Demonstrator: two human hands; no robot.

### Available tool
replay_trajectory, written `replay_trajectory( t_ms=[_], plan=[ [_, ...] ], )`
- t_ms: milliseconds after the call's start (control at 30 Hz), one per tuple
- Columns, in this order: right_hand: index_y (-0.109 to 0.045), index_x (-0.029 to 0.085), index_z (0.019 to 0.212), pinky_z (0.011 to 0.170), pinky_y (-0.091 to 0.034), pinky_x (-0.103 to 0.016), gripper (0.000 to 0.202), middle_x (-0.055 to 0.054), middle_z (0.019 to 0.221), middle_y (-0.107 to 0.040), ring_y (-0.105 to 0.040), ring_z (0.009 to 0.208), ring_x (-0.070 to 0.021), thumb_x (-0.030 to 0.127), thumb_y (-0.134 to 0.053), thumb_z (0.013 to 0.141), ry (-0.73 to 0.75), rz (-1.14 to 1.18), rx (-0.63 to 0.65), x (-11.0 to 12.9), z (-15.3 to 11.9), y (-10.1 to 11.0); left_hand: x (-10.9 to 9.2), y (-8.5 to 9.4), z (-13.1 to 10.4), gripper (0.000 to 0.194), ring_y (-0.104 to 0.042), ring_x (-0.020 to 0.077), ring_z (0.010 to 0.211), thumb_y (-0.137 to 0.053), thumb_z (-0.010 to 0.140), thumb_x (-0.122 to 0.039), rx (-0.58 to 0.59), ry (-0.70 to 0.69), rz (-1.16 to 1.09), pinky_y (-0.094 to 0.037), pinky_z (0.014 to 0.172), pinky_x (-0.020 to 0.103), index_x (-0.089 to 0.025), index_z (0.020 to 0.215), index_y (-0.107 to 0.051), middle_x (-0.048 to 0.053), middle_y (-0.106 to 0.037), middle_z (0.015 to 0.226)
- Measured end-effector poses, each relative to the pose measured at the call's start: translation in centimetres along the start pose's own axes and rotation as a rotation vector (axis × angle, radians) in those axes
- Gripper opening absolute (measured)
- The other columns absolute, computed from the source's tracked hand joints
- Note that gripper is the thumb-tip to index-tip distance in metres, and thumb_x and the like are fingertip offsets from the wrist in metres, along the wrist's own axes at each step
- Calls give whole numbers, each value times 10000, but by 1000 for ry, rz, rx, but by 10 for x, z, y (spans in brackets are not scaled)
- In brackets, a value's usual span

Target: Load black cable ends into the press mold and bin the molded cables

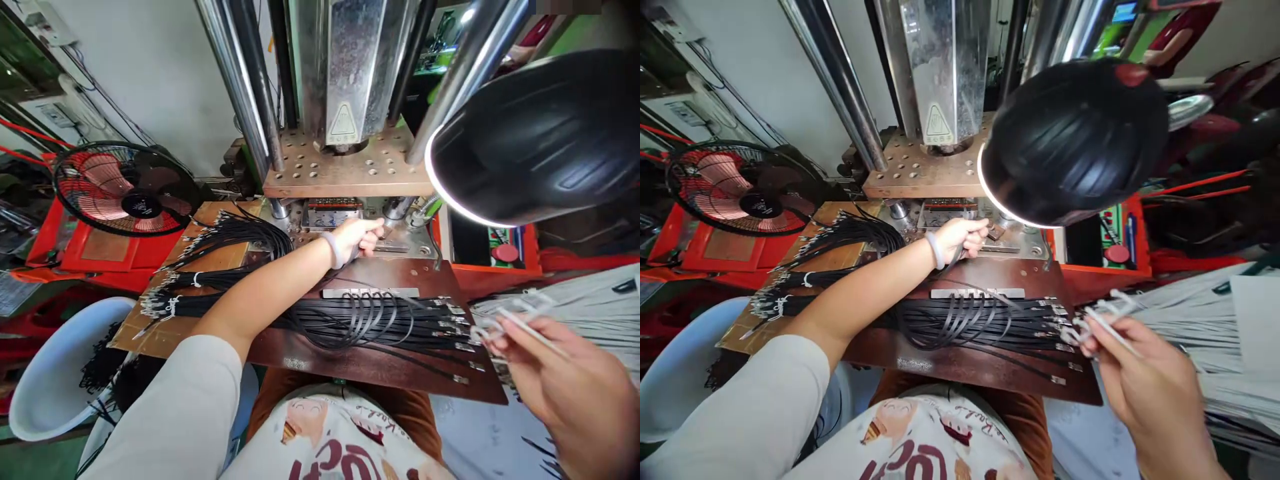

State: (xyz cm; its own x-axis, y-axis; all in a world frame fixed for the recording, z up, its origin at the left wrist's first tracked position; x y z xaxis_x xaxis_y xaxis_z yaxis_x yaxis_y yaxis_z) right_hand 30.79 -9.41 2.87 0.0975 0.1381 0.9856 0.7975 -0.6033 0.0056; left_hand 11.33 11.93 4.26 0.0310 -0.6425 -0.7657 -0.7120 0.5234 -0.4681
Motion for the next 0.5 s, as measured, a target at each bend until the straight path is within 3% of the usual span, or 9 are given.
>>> replay_trajectory(
  t_ms=[67,133,200,267,333,400,500],
  plan=[
    [-667,192,721,509,-508,-186,262,-46,768,-584,-565,667,-127,282,-855,562,-38,205,59,4,32,-15,-4,3,1,422,-310,35,338,-419,997,-288,6,-150,1,-314,393,136,-129,611,-480,-79,-308,431],
    [-660,153,716,530,-540,-213,281,-65,757,-614,-597,676,-151,231,-857,532,-21,334,148,11,65,-35,-5,13,-2,415,-490,77,423,-385,1006,-296,11,-195,53,-455,482,190,-105,679,-556,-12,-487,501],
    [-659,124,728,582,-575,-249,287,-81,758,-640,-623,670,-167,204,-852,531,6,378,225,17,91,-59,-4,23,-4,409,-659,145,636,-345,1013,-281,42,-180,76,-557,649,286,-77,796,-625,90,-664,732],
    [-669,97,750,612,-590,-272,294,-92,758,-653,-640,660,-179,192,-849,538,28,380,277,21,106,-85,-8,27,-4,367,-702,183,851,-341,1011,-256,74,-189,53,-564,788,329,-79,931,-653,135,-702,984],
    [-676,84,750,579,-585,-275,290,-90,728,-653,-642,626,-187,180,-849,538,47,368,323,26,111,-109,-13,22,-6,300,-702,186,872,-384,996,-246,51,-145,63,-559,800,335,-97,1011,-643,133,-701,1029],
    [-678,91,734,534,-569,-271,273,-79,694,-648,-628,577,-181,170,-847,536,75,361,358,34,110,-125,-14,9,-13,267,-659,151,626,-443,977,-279,44,-10,131,-548,638,294,-96,1003,-635,93,-688,788],
    [-682,126,720,513,-544,-249,241,-55,693,-645,-613,570,-162,172,-836,541,125,382,340,40,102,-111,-15,-13,-46,233,-311,40,331,-564,920,-296,190,67,230,-311,382,152,-88,845,-638,-69,-382,455]
  ],
)
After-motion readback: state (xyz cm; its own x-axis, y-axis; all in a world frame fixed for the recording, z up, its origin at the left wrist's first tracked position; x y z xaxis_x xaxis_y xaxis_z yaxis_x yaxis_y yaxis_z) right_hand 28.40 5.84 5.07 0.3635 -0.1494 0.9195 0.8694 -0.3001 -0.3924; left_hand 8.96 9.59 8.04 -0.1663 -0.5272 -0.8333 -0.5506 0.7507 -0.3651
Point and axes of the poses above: each hand's wrist, its own z-axis towards the middle knuckle, its own y-axis out of the back of the hand, x = y × z, the point moved 3 cm from there along z, towards the middle knuckle
